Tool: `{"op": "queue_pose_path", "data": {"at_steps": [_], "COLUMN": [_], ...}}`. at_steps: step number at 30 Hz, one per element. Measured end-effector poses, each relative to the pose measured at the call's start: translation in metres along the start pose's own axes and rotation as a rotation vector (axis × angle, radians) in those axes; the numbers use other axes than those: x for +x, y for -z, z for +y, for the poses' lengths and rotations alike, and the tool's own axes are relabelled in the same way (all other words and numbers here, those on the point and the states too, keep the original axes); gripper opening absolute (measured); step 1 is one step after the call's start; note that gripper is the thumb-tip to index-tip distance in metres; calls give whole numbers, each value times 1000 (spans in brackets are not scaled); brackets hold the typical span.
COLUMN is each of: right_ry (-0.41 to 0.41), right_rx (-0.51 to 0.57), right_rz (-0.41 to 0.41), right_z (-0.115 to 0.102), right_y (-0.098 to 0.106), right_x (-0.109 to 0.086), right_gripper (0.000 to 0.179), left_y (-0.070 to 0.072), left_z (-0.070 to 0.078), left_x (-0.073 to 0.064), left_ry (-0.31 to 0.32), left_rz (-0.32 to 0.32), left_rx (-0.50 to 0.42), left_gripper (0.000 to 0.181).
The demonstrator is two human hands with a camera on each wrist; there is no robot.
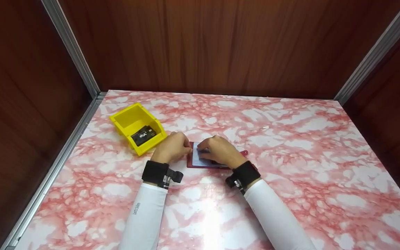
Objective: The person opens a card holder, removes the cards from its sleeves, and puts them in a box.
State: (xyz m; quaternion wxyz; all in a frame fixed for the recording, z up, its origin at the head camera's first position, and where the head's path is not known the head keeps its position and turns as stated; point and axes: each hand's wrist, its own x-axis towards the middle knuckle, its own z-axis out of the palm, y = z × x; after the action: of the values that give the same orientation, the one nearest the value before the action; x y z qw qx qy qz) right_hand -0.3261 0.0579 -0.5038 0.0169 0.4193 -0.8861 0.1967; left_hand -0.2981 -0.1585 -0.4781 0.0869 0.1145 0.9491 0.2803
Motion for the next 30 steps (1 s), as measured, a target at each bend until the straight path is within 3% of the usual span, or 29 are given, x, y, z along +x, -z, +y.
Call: {"op": "queue_pose_path", "data": {"at_steps": [3,8,12,21,30], "right_ry": [-97,-252,-329,-342,-316], "right_rx": [39,37,23,19,27], "right_rz": [22,47,18,-60,-79], "right_z": [9,24,31,32,30], "right_y": [15,40,48,44,34], "right_x": [-12,-35,-50,-57,-50], "right_gripper": [24,23,17,20,27], "left_y": [-2,-5,-14,-44,-55], "left_z": [4,13,22,37,36], "left_x": [1,1,4,15,18], "left_ry": [5,-2,-39,-149,-68], "left_rz": [-3,7,-6,34,111], "left_rx": [-18,-60,-79,-89,-87], "left_gripper": [15,16,16,11,7]}}
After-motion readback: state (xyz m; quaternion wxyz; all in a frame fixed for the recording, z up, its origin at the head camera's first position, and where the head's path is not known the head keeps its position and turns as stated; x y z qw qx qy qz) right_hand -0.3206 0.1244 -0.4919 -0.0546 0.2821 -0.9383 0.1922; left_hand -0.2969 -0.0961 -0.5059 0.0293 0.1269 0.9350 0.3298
